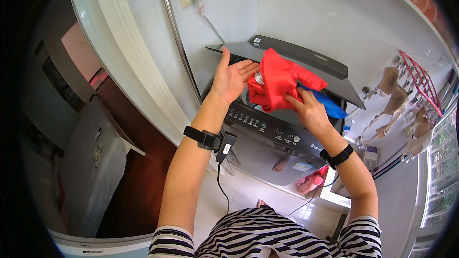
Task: The person takes damp laundry out of a washing machine, places items onto hangers, and hangs them on a drying rack before organizing spare hangers and placing a small red cloth on top of the closed machine.
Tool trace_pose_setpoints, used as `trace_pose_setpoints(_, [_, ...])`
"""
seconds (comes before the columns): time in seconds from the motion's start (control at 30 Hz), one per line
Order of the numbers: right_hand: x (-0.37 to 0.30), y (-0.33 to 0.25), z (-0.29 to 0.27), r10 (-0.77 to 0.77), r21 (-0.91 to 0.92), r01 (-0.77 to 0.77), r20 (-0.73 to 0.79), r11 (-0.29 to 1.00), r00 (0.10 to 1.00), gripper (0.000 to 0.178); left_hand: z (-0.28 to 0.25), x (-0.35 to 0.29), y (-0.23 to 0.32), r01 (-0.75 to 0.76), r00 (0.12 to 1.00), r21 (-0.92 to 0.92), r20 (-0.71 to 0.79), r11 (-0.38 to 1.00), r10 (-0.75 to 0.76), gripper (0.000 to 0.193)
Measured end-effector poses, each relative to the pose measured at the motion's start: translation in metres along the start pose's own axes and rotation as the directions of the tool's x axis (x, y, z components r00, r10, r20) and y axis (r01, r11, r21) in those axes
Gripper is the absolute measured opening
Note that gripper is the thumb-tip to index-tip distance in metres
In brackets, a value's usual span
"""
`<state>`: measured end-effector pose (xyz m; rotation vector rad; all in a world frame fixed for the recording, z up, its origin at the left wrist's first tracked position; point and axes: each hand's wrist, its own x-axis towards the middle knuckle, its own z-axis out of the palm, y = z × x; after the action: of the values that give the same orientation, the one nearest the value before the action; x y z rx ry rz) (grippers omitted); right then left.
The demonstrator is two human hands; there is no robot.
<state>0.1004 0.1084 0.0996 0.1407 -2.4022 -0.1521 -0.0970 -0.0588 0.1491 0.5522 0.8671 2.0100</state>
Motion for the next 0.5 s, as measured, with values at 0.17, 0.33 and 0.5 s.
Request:
trace_pose_setpoints(0.17, [-0.017,-0.008,0.005,0.120,0.108,-0.161,0.314,0.981,0.942,0.034,-0.007,-0.005,-0.003,0.025,1.000,0.001,-0.002,1.000,-0.025,0.098])
trace_pose_setpoints(0.33, [-0.015,-0.038,-0.018,0.061,0.283,-0.084,0.090,0.955,0.994,0.018,-0.016,-0.016,-0.017,0.043,0.998,0.001,-0.046,0.999,-0.043,0.088])
trace_pose_setpoints(0.5, [-0.005,-0.025,-0.050,0.157,-0.002,-0.158,-0.116,0.987,0.981,0.021,-0.036,-0.034,-0.039,0.140,0.978,0.003,-0.159,0.990,-0.138,0.079])
